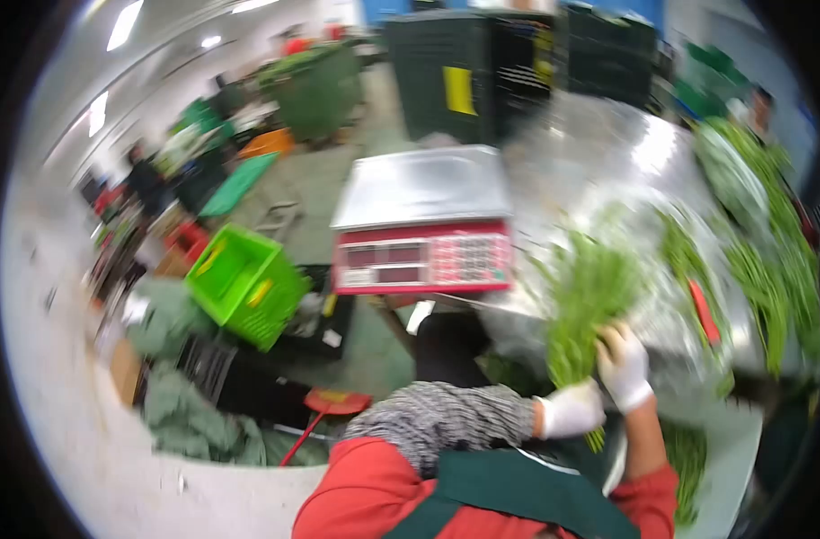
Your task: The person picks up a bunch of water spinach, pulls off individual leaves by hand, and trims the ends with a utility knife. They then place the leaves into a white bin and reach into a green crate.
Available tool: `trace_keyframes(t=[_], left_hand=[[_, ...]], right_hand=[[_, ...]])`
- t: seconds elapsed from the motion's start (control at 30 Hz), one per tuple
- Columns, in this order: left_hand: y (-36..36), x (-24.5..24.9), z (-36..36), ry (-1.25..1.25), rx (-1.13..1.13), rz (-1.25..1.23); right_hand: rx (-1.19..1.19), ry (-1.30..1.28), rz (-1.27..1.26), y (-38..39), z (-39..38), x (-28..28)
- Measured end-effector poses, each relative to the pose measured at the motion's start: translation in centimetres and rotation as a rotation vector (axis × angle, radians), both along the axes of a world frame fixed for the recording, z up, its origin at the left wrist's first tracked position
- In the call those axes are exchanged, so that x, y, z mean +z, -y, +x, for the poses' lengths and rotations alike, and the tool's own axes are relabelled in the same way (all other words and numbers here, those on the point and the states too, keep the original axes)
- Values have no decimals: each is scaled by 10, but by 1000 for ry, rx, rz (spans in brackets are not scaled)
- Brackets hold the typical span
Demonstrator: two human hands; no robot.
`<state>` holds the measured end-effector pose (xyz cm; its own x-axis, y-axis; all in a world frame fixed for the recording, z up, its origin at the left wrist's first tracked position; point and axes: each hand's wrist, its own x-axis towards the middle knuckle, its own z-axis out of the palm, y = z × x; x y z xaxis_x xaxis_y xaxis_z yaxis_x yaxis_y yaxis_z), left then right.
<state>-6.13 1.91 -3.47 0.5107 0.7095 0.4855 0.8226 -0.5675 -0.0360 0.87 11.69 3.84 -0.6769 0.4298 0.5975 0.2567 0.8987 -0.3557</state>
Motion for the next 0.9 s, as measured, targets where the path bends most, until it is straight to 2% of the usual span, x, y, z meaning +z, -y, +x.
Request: trace_keyframes(t=[0.03,0.1,0.27,0.37,0.53,0.73,0.9], left_hand=[[4,5,1,-117,71,21],[3,-1,1,-119,66,73],[1,10,-1,-202,56,-3],[-3,10,0,-189,71,-27],[-6,22,-7,-169,78,12],[-8,25,-8,-168,89,34],[-8,32,-7,-186,104,24]], right_hand=[[11,10,26,0,1,2],[39,6,52,-5,3,-3],[27,33,-245,-9,1,-2],[57,-75,-250,-15,-2,-10],[22,-163,-696,-34,0,-24],[-1,-231,-899,-49,6,-32],[12,-231,-948,-52,9,-26]])
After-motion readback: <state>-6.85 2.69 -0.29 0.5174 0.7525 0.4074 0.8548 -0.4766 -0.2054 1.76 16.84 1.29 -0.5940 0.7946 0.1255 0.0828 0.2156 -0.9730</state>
